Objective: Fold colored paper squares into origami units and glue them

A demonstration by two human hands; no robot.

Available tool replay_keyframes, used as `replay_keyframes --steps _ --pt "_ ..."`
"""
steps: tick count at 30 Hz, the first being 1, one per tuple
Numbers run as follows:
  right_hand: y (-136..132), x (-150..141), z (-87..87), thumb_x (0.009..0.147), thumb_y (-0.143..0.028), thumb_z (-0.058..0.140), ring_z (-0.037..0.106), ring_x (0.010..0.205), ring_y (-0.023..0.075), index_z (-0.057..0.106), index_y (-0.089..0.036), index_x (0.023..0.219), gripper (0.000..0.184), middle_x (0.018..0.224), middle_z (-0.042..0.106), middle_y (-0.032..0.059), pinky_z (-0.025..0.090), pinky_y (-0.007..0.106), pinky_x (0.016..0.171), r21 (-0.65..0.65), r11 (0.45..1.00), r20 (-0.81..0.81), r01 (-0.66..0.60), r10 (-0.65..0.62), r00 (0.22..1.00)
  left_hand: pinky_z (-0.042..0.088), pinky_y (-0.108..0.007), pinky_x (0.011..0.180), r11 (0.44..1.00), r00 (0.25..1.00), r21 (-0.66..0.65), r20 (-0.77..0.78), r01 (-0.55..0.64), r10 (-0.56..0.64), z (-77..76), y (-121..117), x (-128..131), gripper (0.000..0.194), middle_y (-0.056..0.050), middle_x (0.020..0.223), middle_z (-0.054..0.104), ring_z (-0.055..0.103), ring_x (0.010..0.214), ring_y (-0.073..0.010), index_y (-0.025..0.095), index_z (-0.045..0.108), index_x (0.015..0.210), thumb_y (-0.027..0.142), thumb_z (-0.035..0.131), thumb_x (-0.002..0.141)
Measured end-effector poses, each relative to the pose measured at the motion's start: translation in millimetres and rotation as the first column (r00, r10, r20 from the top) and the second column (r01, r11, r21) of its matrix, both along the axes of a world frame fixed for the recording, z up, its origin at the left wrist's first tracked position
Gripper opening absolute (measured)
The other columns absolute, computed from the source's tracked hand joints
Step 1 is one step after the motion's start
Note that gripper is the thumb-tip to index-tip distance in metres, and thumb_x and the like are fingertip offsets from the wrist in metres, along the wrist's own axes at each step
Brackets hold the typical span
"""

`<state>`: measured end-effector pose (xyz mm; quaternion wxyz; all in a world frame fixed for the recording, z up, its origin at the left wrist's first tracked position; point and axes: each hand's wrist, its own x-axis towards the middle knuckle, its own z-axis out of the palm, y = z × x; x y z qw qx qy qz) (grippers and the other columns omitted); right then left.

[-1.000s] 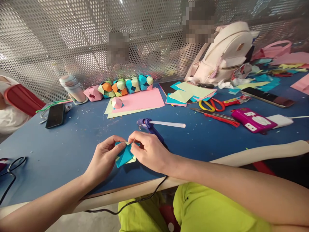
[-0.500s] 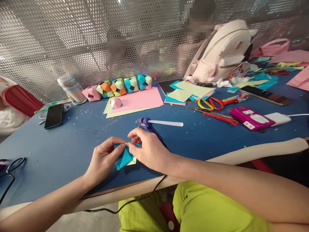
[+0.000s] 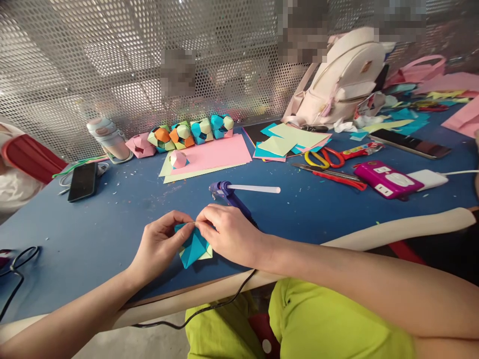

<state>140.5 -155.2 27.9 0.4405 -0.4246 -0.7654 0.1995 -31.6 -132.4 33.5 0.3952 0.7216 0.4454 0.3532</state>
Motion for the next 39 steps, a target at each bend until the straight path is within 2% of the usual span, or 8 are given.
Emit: replay_keyframes --steps 7,12,17,24,27,32,36,39 --pt "-0.9 0.7 8.5 0.085 -0.020 0.053 0.052 0.061 0.0099 0.060 -0.016 0.079 0.010 0.071 0.061 0.0004 0.040 0.021 0.056 -0.220 0.975 -0.053 0.026 -0.039 0.998 0.029 -0.019 0.042 0.982 0.983 0.054 -0.020 -0.181 0.182 -7.1 -0.4 2.8 0.014 0.005 0.052 0.048 0.033 0.046 -0.0070 0.017 0.060 0.066 0.029 0.061 0.072" --pt "4.2 2.8 -4.6 0.086 -0.011 0.047 0.052 0.064 0.0115 0.056 -0.017 0.075 0.016 0.072 0.058 0.0020 0.041 0.023 0.060 0.056 0.998 0.102 0.022 -0.028 0.994 0.043 -0.019 0.056 1.000 0.998 -0.001 0.059 -0.031 0.031 -7.4 -0.1 5.9 0.009 0.001 0.066 0.061 0.053 0.062 -0.0108 0.017 0.059 0.069 0.025 0.060 0.073" --pt "3.8 6.4 -11.4 0.092 -0.013 0.036 0.055 0.071 0.0174 0.057 -0.016 0.082 0.023 0.076 0.059 0.0074 0.044 0.029 0.064 0.262 0.964 0.387 -0.041 -0.066 0.920 0.041 -0.020 0.053 0.999 0.999 -0.037 0.048 0.021 -0.019 -8.1 0.3 6.2 0.011 0.002 0.062 0.060 0.051 0.057 -0.0098 0.017 0.061 0.069 0.027 0.061 0.074" --pt "-1.2 5.0 1.7 0.083 -0.025 0.057 0.059 0.072 0.0159 0.048 -0.016 0.112 0.031 0.098 0.061 0.0097 0.049 0.031 0.067 -0.052 0.997 0.121 0.062 -0.055 0.991 0.040 -0.020 0.052 0.973 0.950 -0.068 0.210 -0.220 0.230 -10.9 6.2 4.6 0.018 -0.001 0.074 0.065 0.051 0.059 -0.0090 0.017 0.052 0.062 0.027 0.066 0.069" --pt "1.3 4.9 1.0 0.079 -0.015 0.056 0.054 0.065 0.0123 0.050 -0.019 0.097 0.019 0.081 0.059 0.0021 0.044 0.025 0.061 -0.131 0.988 0.076 0.080 -0.070 0.995 0.037 -0.019 0.050 0.975 0.937 -0.138 0.279 -0.177 0.209 -13.8 8.6 5.3 0.022 0.000 0.081 0.064 0.046 0.056 -0.0066 0.017 0.045 0.060 0.023 0.065 0.068" --pt "7.9 6.6 -4.5 0.079 -0.012 0.051 0.043 0.058 0.0100 0.045 -0.020 0.075 0.011 0.067 0.048 -0.0023 0.036 0.023 0.056 -0.027 0.994 0.021 0.101 -0.101 0.995 0.035 -0.017 0.051 0.975 0.935 -0.217 0.333 -0.048 0.120 -17.1 6.7 5.9 0.019 0.007 0.065 0.049 0.042 0.054 -0.0059 0.019 0.045 0.071 0.017 0.063 0.069" --pt "10.6 7.8 -6.4 0.079 -0.010 0.049 0.042 0.059 0.0104 0.043 -0.020 0.071 0.014 0.067 0.048 -0.0018 0.035 0.023 0.056 0.016 0.995 0.042 0.094 -0.094 0.995 0.043 -0.021 0.058 0.952 0.933 -0.299 0.358 0.069 0.045 -16.4 4.5 4.6 0.027 0.004 0.078 0.058 0.053 0.065 -0.0099 0.020 0.054 0.095 0.028 0.067 0.073" --pt "11.0 7.7 -6.7 0.079 -0.010 0.049 0.043 0.059 0.0104 0.043 -0.020 0.071 0.014 0.068 0.050 -0.0015 0.035 0.023 0.056 0.010 0.997 0.052 0.073 -0.073 0.996 0.045 -0.023 0.063 0.941 0.956 -0.325 0.294 0.090 0.011 -16.3 4.4 4.1 0.028 0.001 0.078 0.061 0.055 0.069 -0.0123 0.017 0.062 0.093 0.036 0.069 0.073"
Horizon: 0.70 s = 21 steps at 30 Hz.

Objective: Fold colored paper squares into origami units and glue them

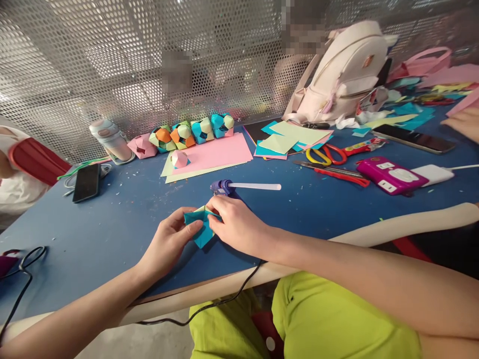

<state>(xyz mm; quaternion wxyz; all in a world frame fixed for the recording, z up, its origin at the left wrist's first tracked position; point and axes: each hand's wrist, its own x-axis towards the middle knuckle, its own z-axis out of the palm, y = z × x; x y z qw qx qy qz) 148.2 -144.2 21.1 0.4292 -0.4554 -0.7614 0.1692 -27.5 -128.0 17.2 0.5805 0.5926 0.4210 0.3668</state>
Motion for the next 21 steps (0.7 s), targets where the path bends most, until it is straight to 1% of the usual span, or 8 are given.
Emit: replay_keyframes --steps 2,5,10,13,16,18,19,21 --pt "-0.5 -0.4 0.1 0.079 -0.009 0.050 0.043 0.058 0.0104 0.043 -0.020 0.070 0.016 0.067 0.049 -0.0018 0.035 0.023 0.056 -0.006 1.000 0.022 -0.006 0.007 1.000 0.044 -0.022 0.061 1.000 0.999 0.012 -0.044 -0.023 0.024 -0.7 0.8 0.4 0.028 0.001 0.074 0.062 0.053 0.065 -0.0119 0.017 0.065 0.090 0.038 0.070 0.073" --pt "-2.0 -1.1 0.2 0.079 -0.008 0.051 0.043 0.058 0.0100 0.044 -0.020 0.069 0.017 0.066 0.048 -0.0025 0.034 0.023 0.056 -0.035 0.999 0.047 -0.020 0.022 0.999 0.040 -0.021 0.057 0.995 0.993 0.078 -0.090 -0.069 0.076 -2.2 2.9 1.3 0.024 0.001 0.070 0.062 0.051 0.061 -0.0106 0.016 0.069 0.083 0.037 0.071 0.072" --pt "-2.2 -3.1 -0.9 0.079 -0.007 0.055 0.044 0.056 0.0088 0.049 -0.019 0.069 0.016 0.065 0.050 -0.0034 0.034 0.022 0.055 -0.106 0.994 0.005 -0.023 0.024 1.000 0.040 -0.021 0.058 0.988 0.987 0.118 -0.107 -0.104 0.116 -3.5 5.0 2.0 0.017 0.001 0.067 0.064 0.050 0.062 -0.0105 0.016 0.071 0.075 0.032 0.074 0.068" --pt "-1.4 -4.2 1.1 0.079 -0.010 0.056 0.045 0.056 0.0088 0.052 -0.018 0.071 0.013 0.064 0.052 -0.0033 0.036 0.022 0.056 -0.141 0.990 -0.035 -0.024 0.019 0.999 0.041 -0.022 0.060 0.991 0.992 0.063 -0.045 -0.119 0.122 -3.3 5.6 2.8 0.019 0.001 0.068 0.065 0.052 0.062 -0.0105 0.015 0.070 0.074 0.031 0.076 0.065" --pt "-4.0 1.3 9.7 0.082 -0.018 0.058 0.050 0.057 0.0101 0.055 -0.018 0.079 0.004 0.068 0.057 -0.0012 0.038 0.023 0.057 -0.176 0.984 -0.015 -0.013 0.011 1.000 0.042 -0.022 0.058 0.986 0.985 -0.047 0.062 -0.161 0.164 -1.9 8.2 3.4 0.024 0.001 0.067 0.065 0.053 0.060 -0.0097 0.014 0.069 0.073 0.032 0.080 0.061" --pt "-8.5 12.3 18.7 0.083 -0.026 0.059 0.051 0.057 0.0112 0.057 -0.018 0.083 0.008 0.069 0.060 0.0002 0.037 0.024 0.056 -0.205 0.979 0.055 0.017 -0.006 0.998 0.042 -0.021 0.056 0.973 0.969 -0.116 0.123 -0.201 0.215 -1.0 11.5 3.3 0.029 0.001 0.065 0.065 0.053 0.058 -0.0090 0.013 0.067 0.072 0.031 0.083 0.056" --pt "-11.0 19.9 23.5 0.083 -0.030 0.059 0.051 0.055 0.0115 0.057 -0.019 0.080 0.011 0.066 0.060 -0.0001 0.036 0.025 0.055 -0.224 0.974 0.111 0.034 -0.009 0.994 0.042 -0.021 0.056 0.965 0.960 -0.144 0.145 -0.219 0.240 -0.7 13.4 3.0 0.031 0.001 0.064 0.065 0.053 0.057 -0.0088 0.013 0.066 0.072 0.031 0.084 0.054" --pt "-14.9 37.3 31.7 0.085 -0.035 0.056 0.047 0.049 0.0111 0.054 -0.020 0.063 0.026 0.056 0.056 -0.0014 0.031 0.025 0.050 -0.286 0.955 0.251 0.074 0.000 0.968 0.043 -0.021 0.055 0.953 0.947 -0.179 0.171 -0.243 0.273 -1.0 16.8 2.6 0.034 0.002 0.063 0.064 0.054 0.057 -0.0087 0.013 0.065 0.073 0.030 0.086 0.052"
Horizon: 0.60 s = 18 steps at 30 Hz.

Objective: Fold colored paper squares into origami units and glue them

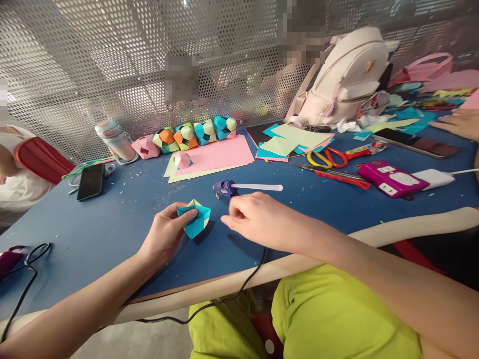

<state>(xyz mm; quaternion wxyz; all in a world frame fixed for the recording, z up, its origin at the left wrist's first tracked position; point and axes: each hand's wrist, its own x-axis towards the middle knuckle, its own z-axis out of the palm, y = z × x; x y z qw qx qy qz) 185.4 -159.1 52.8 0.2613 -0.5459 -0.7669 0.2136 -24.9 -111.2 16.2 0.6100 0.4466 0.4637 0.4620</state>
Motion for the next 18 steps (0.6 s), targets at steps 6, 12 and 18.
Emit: replay_keyframes --steps 6,12,18 --pt "15.7 23.5 -3.4 0.079 -0.053 0.059 0.054 0.053 0.0146 0.057 -0.021 0.073 0.032 0.063 0.060 -0.0007 0.035 0.026 0.053 -0.159 0.960 0.150 0.229 -0.206 0.967 0.044 -0.022 0.056 1.000 1.000 -0.016 -0.016 -0.017 0.017 -3.8 1.9 1.1 0.039 0.001 0.064 0.065 0.056 0.057 -0.0098 0.013 0.066 0.076 0.033 0.087 0.050" --pt "44.9 -1.2 -34.9 0.081 -0.033 0.056 0.059 0.078 0.0188 0.060 -0.016 0.098 0.024 0.086 0.065 0.0042 0.043 0.028 0.070 -0.063 0.994 -0.150 0.091 -0.100 0.984 0.044 -0.022 0.056 1.000 0.999 0.013 -0.047 -0.012 0.013 -4.2 2.7 0.9 0.038 0.000 0.065 0.065 0.055 0.058 -0.0099 0.012 0.066 0.075 0.034 0.086 0.051" --pt "34.9 -5.5 -34.0 0.084 -0.035 0.049 0.050 0.057 0.0144 0.059 -0.017 0.081 0.020 0.065 0.057 -0.0003 0.037 0.025 0.054 -0.049 0.993 -0.181 0.108 -0.116 0.977 0.043 -0.021 0.054 0.999 0.998 0.031 -0.053 -0.036 0.037 -4.7 8.2 -1.8 0.036 0.002 0.062 0.063 0.054 0.056 -0.0090 0.013 0.064 0.074 0.034 0.085 0.052"
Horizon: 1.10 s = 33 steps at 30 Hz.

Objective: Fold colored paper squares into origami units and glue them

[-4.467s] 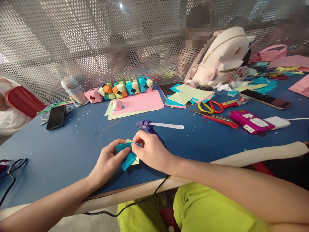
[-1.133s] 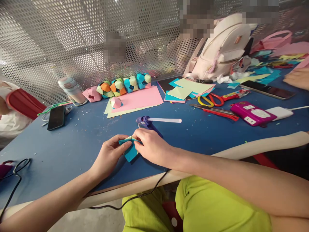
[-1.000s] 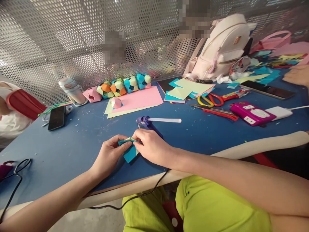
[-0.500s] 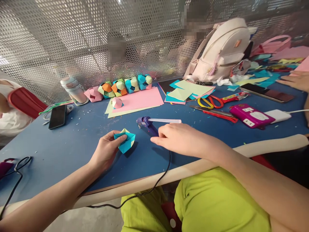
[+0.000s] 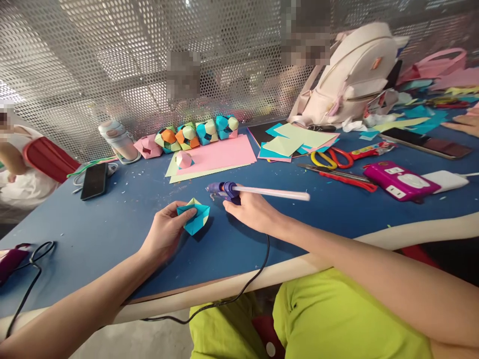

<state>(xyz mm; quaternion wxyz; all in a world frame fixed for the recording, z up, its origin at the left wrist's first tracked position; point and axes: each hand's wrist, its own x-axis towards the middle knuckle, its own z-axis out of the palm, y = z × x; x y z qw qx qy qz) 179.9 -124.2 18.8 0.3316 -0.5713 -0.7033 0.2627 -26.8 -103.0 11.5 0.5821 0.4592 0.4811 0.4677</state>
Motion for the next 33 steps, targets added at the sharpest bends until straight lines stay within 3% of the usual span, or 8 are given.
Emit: replay_keyframes --steps 6,13,21,33 --pt "-26.8 -10.0 19.0 0.085 -0.035 0.049 0.050 0.055 0.0130 0.050 -0.021 0.080 0.015 0.068 0.058 -0.0008 0.035 0.024 0.053 0.148 0.986 0.101 -0.077 0.062 0.993 0.043 -0.022 0.053 0.999 1.000 0.038 -0.015 -0.015 0.015 -2.1 2.9 -1.6 0.031 0.001 0.062 0.063 0.054 0.055 -0.0098 0.013 0.062 0.073 0.032 0.080 0.058" --pt "-30.8 -21.9 10.4 0.088 -0.030 0.049 0.057 0.057 0.0147 0.051 -0.020 0.086 0.010 0.073 0.061 0.0017 0.034 0.025 0.053 0.304 0.940 0.285 -0.157 0.067 0.956 0.041 -0.020 0.051 0.998 0.999 0.067 -0.050 -0.010 0.013 -2.0 1.4 -1.4 0.024 0.002 0.059 0.060 0.052 0.054 -0.0086 0.013 0.060 0.068 0.029 0.077 0.061" --pt "-30.4 -20.0 7.4 0.090 -0.028 0.047 0.059 0.058 0.0157 0.048 -0.020 0.084 0.010 0.072 0.061 0.0017 0.035 0.026 0.051 0.388 0.902 0.352 -0.190 0.045 0.935 0.040 -0.020 0.050 0.999 0.998 0.044 -0.062 0.012 -0.009 -4.2 0.6 -0.6 0.022 0.002 0.057 0.060 0.052 0.052 -0.0089 0.014 0.060 0.068 0.029 0.075 0.062" --pt "-31.8 -18.9 10.0 0.089 -0.029 0.048 0.058 0.054 0.0149 0.048 -0.021 0.080 0.012 0.068 0.061 0.0004 0.034 0.025 0.050 0.365 0.917 0.368 -0.160 0.016 0.930 0.041 -0.020 0.051 1.000 0.999 0.028 -0.043 0.001 0.000 -0.6 -1.1 -0.3 0.021 0.002 0.057 0.060 0.052 0.053 -0.0087 0.014 0.060 0.066 0.027 0.075 0.061"
